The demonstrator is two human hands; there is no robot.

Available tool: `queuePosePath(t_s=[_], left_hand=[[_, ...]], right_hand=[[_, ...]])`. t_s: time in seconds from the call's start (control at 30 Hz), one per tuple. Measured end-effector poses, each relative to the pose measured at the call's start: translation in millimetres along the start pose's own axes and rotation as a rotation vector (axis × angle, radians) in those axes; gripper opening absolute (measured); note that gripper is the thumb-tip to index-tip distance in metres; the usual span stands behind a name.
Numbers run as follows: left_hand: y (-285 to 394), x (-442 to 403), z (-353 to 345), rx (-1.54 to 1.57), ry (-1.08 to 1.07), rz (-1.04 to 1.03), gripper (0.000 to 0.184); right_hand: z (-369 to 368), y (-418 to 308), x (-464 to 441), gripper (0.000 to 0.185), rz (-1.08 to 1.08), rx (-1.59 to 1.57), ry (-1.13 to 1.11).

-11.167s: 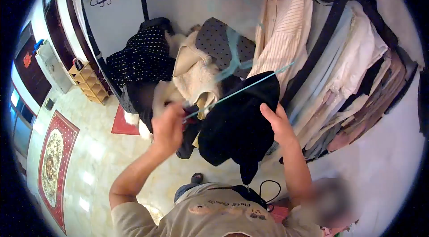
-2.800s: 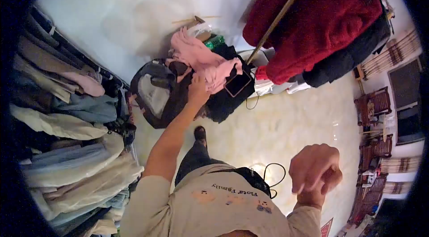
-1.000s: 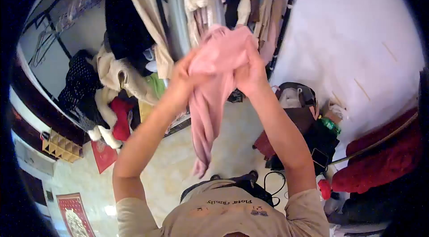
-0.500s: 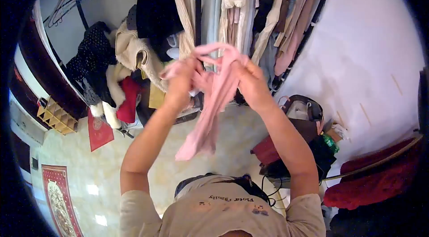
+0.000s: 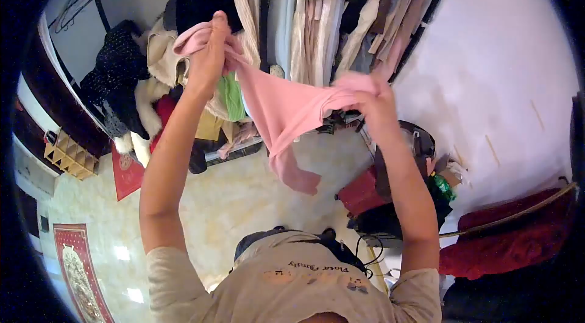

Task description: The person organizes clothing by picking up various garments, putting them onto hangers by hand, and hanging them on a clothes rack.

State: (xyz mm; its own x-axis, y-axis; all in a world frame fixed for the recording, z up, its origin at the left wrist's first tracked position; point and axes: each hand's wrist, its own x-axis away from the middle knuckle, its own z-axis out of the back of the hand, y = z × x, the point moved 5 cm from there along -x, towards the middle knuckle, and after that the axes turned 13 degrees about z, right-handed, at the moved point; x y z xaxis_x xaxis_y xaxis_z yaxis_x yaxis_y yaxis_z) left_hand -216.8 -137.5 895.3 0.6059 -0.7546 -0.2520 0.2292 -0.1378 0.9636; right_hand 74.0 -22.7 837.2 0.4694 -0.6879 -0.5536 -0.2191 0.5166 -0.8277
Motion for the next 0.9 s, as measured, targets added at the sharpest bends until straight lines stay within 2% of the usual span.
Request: queuePosePath(t_s=[0.03, 0.13, 0.23, 0.37, 0.4, 0.5, 0.63, 0.7, 0.77, 0.9], left_hand=[[-5.5, -3.2, 3.9, 0.005, 0.017, 0.035, 0.067], [-27.6, -21.3, 13.7, 0.007, 0.028, 0.084, 0.069], [-33.3, -23.0, 11.5, 0.047, 0.031, 0.092, 0.059], [-42.4, -30.6, 24.7, 0.078, -0.011, 0.166, 0.063], [-46.9, -34.4, 28.9, 0.081, -0.032, 0.187, 0.062], [-38.0, -30.7, 48.6, 0.047, -0.022, 0.179, 0.060], [-53.7, -42.3, 92.8, -0.147, 0.071, 0.154, 0.058], [-50.6, -35.3, 106.5, -0.210, -0.022, 0.088, 0.056], [-64.2, -46.8, 134.8, -0.192, 0.096, 0.111, 0.055], [-68.7, -38.0, 159.2, -0.150, 0.134, 0.229, 0.050]], right_hand=[[15.4, 5.6, -4.7, 0.027, -0.026, -0.252, 0.130], [31.7, 2.5, -7.6, 0.023, -0.003, -0.222, 0.108], [32.8, 2.4, -11.8, 0.020, -0.030, -0.244, 0.132], [46.7, 4.1, -27.6, 0.020, 0.029, -0.399, 0.182], [41.4, 5.0, -33.0, 0.021, 0.007, -0.489, 0.127], [19.1, -10.5, -41.4, 0.021, -0.037, -0.593, 0.147], [-4.4, 3.0, -68.1, 0.021, 0.031, -0.688, 0.003], [-15.7, 6.4, -78.6, 0.021, 0.016, -0.728, 0.091], [-29.7, 11.2, -89.5, 0.020, -0.019, -0.756, 0.088], [-63.5, 14.0, -104.3, 0.019, -0.026, -0.752, 0.029]])
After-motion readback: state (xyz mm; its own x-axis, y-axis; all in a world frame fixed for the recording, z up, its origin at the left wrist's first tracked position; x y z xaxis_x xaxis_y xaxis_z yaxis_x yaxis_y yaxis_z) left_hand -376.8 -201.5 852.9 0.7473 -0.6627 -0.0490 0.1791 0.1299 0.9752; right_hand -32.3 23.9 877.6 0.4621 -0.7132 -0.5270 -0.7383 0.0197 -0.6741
